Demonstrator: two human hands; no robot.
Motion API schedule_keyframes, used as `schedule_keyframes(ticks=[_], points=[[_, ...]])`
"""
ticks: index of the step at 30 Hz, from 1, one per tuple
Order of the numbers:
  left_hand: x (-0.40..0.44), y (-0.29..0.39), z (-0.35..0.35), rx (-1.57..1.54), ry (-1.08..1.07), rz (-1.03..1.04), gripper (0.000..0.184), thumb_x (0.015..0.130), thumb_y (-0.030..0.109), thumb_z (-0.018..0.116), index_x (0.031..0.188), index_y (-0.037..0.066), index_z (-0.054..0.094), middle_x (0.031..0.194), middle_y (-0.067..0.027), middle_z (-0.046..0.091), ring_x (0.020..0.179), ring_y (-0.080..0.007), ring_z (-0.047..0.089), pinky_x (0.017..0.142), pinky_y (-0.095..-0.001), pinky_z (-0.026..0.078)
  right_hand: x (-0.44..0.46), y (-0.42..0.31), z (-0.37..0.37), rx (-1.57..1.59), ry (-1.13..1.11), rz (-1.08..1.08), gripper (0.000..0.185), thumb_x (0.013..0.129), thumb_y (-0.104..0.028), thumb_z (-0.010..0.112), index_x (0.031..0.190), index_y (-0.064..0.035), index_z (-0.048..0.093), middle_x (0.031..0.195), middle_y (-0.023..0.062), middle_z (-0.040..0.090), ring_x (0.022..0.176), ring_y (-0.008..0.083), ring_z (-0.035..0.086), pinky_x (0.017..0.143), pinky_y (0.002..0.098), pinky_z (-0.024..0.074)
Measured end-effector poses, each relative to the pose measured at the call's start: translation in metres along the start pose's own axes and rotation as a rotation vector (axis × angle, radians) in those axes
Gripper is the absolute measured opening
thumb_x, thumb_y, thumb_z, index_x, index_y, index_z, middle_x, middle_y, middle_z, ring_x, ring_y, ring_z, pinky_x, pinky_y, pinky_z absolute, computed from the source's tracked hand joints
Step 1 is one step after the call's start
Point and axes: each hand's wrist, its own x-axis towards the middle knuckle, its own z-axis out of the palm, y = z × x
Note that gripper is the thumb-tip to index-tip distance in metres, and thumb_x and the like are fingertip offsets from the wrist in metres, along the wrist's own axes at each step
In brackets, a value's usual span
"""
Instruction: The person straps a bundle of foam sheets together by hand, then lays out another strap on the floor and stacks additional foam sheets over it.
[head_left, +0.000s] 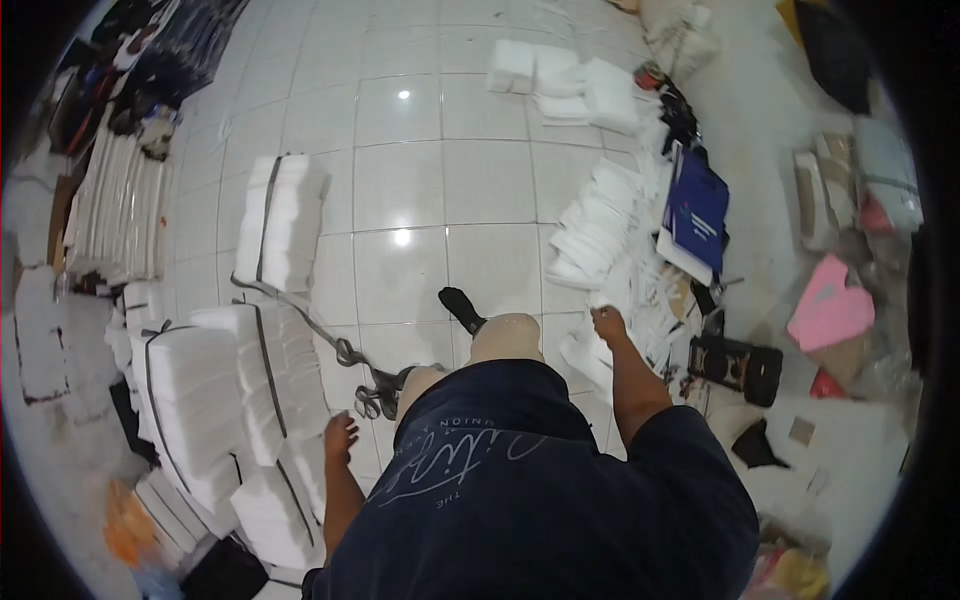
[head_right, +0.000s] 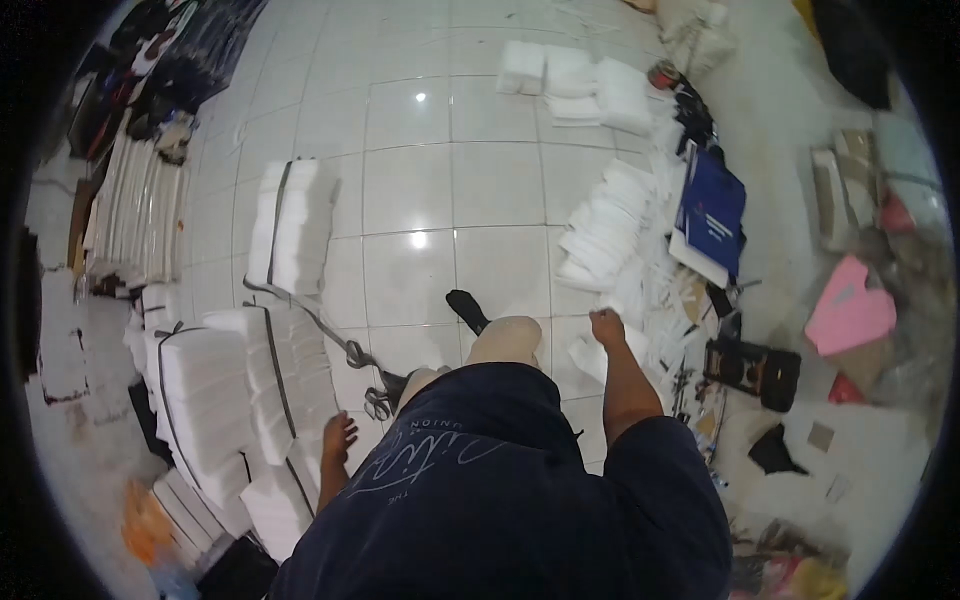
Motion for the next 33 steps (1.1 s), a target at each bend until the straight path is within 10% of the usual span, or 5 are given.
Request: schedule_keyframes(ticks=[6,9,14,27,33], points=[[0.017,0.021,-0.042,0.012,0.017,0.303,0.044,0.089,0.039,0.057,0.116,0.006,0.051,0.104,-0.0085,0.059,0.089,-0.0202,0.057,0.075,-0.0350,0.045,-0.150,0.113,0.070,0.031,-0.281,0.000,0.030,0.085,-0.034,0.063,0.093,-0.0050,0.060,0.065,0.0041,0.054,0.048,0.0130,0.049,0.039,0.0276,0.0385],[-0.015,-0.005,-0.038,0.022,0.049,0.303,0.041,0.089,0.037,0.056,0.114,0.005,0.052,0.100,-0.0063,0.060,0.081,-0.0163,0.057,0.069,-0.0319,0.045,-0.222,0.052,0.071,-0.070,-0.389,0.031,0.044,0.083,-0.039,0.062,0.103,-0.0007,0.061,0.104,0.0162,0.065,0.100,0.0301,0.060,0.087,0.0365,0.0463],[-0.036,-0.120,-0.040,0.282,-0.170,-0.013,0.037,0.088,0.032,0.058,0.113,0.004,0.055,0.094,-0.0081,0.062,0.072,-0.0181,0.060,0.059,-0.0264,0.045,-0.262,-0.033,0.080,0.207,-0.285,-0.181,0.036,0.086,-0.033,0.058,0.106,-0.0023,0.057,0.100,0.0191,0.065,0.097,0.0370,0.061,0.083,0.0410,0.0484],[-0.119,-0.194,0.105,1.056,-0.462,0.936,0.034,0.081,0.029,0.063,0.099,0.000,0.067,0.099,-0.0204,0.065,0.089,-0.0330,0.062,0.083,-0.0410,0.047,-0.376,0.065,0.082,-0.435,-1.049,-0.468,0.043,0.082,-0.037,0.056,0.115,-0.0093,0.060,0.112,0.0198,0.061,0.107,0.0361,0.057,0.090,0.0430,0.0441],[-0.187,-0.245,0.136,1.304,-0.785,0.284,0.034,0.080,0.029,0.062,0.099,0.001,0.065,0.100,-0.0199,0.063,0.099,-0.0331,0.059,0.089,-0.0381,0.045,-0.425,0.171,0.073,-0.191,-0.993,-0.327,0.028,0.091,-0.029,0.043,0.089,-0.0048,0.057,0.093,0.0208,0.064,0.091,0.0407,0.060,0.079,0.0494,0.0446]])
